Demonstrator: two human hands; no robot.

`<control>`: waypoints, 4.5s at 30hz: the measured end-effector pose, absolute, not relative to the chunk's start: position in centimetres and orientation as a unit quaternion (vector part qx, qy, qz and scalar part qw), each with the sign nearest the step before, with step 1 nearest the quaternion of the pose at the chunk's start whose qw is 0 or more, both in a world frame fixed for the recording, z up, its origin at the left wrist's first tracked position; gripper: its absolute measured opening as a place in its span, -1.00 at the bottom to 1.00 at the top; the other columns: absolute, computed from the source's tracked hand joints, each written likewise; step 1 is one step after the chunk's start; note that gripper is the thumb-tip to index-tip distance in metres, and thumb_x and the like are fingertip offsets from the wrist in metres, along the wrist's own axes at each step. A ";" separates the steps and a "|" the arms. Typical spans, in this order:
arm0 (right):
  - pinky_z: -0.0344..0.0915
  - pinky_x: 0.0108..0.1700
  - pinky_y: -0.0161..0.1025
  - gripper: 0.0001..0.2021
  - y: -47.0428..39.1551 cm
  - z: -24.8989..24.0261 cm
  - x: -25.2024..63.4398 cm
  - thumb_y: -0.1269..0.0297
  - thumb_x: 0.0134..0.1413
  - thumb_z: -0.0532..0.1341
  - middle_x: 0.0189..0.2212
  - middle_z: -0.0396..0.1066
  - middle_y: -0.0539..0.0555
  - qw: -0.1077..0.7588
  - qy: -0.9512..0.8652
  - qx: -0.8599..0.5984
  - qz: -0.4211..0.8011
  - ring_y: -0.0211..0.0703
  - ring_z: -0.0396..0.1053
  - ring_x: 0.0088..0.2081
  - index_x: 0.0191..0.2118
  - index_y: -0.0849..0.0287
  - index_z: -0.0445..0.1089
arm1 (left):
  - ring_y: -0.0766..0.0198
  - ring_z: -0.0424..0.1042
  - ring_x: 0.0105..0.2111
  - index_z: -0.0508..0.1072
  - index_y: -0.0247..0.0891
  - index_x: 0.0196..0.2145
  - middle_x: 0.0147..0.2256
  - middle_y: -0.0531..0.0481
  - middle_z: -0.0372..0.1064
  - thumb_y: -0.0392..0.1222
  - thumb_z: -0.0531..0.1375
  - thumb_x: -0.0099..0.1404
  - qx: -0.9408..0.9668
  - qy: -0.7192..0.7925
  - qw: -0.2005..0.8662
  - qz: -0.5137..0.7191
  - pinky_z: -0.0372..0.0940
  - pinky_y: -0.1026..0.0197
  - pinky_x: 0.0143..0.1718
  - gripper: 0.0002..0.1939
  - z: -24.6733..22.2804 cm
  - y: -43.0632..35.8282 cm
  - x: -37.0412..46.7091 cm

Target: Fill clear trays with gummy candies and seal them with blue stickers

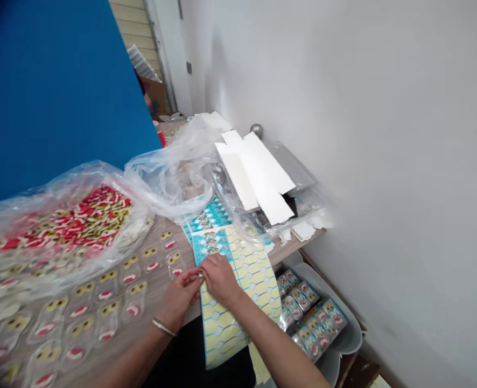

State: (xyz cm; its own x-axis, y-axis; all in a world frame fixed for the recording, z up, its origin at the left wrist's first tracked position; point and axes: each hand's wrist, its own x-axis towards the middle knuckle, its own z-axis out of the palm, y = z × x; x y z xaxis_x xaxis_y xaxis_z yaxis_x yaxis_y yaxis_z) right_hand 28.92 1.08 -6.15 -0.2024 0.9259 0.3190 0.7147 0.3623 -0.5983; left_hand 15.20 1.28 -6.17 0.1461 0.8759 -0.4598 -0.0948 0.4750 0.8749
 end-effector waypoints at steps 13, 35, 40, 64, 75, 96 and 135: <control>0.16 -0.23 -0.29 -0.88 1.7 -5.5 28.8 0.50 0.11 0.15 -0.41 0.35 -0.03 0.389 -0.675 -0.581 0.237 -0.20 0.30 -0.31 -0.37 0.13 0.30 | 0.43 0.19 -0.69 0.44 -0.30 -0.30 -0.61 0.13 0.35 0.02 0.42 -0.15 0.360 0.546 0.666 0.360 -0.01 0.37 -0.67 -0.51 -5.8 1.4 15.3; 0.21 -0.28 -0.27 -0.83 1.6 -6.2 27.9 0.48 0.19 0.05 -0.41 0.35 0.01 0.398 -0.683 -0.572 0.220 -0.16 0.32 -0.34 -0.39 0.12 0.29 | 0.43 0.14 -0.72 0.49 -0.29 -0.37 -0.66 0.11 0.30 0.09 0.43 -0.19 0.361 0.518 0.667 0.395 -0.01 0.35 -0.66 -0.51 -6.4 1.5 14.9; 0.27 -0.21 -0.25 -0.82 0.8 -5.0 29.0 0.47 0.18 0.07 -0.37 0.40 0.01 0.390 -0.705 -0.535 0.256 -0.17 0.36 -0.28 -0.32 0.12 0.38 | 0.44 0.17 -0.69 0.46 -0.32 -0.36 -0.66 0.15 0.26 0.00 0.39 -0.10 0.352 0.523 0.656 0.416 0.03 0.35 -0.63 -0.59 -5.3 0.9 15.0; 0.20 -0.26 -0.24 -0.85 1.2 -4.8 28.3 0.42 0.18 0.07 -0.39 0.35 0.07 0.297 -0.741 -0.577 0.170 -0.14 0.30 -0.34 -0.37 0.15 0.33 | 0.45 0.21 -0.66 0.50 -0.34 -0.30 -0.63 0.14 0.29 -0.06 0.38 -0.06 0.312 0.519 0.680 0.415 0.09 0.33 -0.59 -0.61 -5.5 0.8 14.8; 0.23 -0.40 -0.30 -0.87 1.7 -6.2 29.8 0.25 0.14 0.07 -0.52 0.35 -0.03 0.425 -0.569 -0.600 0.369 -0.22 0.30 -0.48 -0.37 0.13 0.28 | 0.34 0.27 -0.63 0.40 -0.28 -0.16 -0.56 0.13 0.29 -0.14 0.26 0.10 0.400 0.556 0.618 0.386 0.17 0.27 -0.57 -0.67 -6.0 0.4 14.6; 0.37 -0.08 0.00 -0.76 -3.8 -1.8 26.3 0.52 0.09 0.23 -0.21 0.42 0.15 0.489 -0.689 -0.534 -0.026 -0.01 0.40 -0.13 -0.12 0.15 0.33 | 0.23 0.42 -0.28 0.47 -0.27 -0.18 -0.27 -0.09 0.48 -0.04 -0.02 0.44 0.524 0.438 0.632 0.366 0.30 0.16 -0.18 -0.66 -1.7 -0.9 13.6; 0.22 0.07 0.06 -0.47 -2.2 -4.4 17.6 0.03 0.14 0.27 0.11 0.33 0.29 0.205 -0.830 -0.485 0.184 0.14 0.26 0.10 0.14 0.23 0.30 | 0.38 0.37 -0.48 0.42 -0.30 -0.37 -0.45 0.04 0.41 -0.05 0.26 0.24 0.206 0.542 0.669 0.465 0.19 0.34 -0.47 -0.77 -0.7 -3.1 -2.5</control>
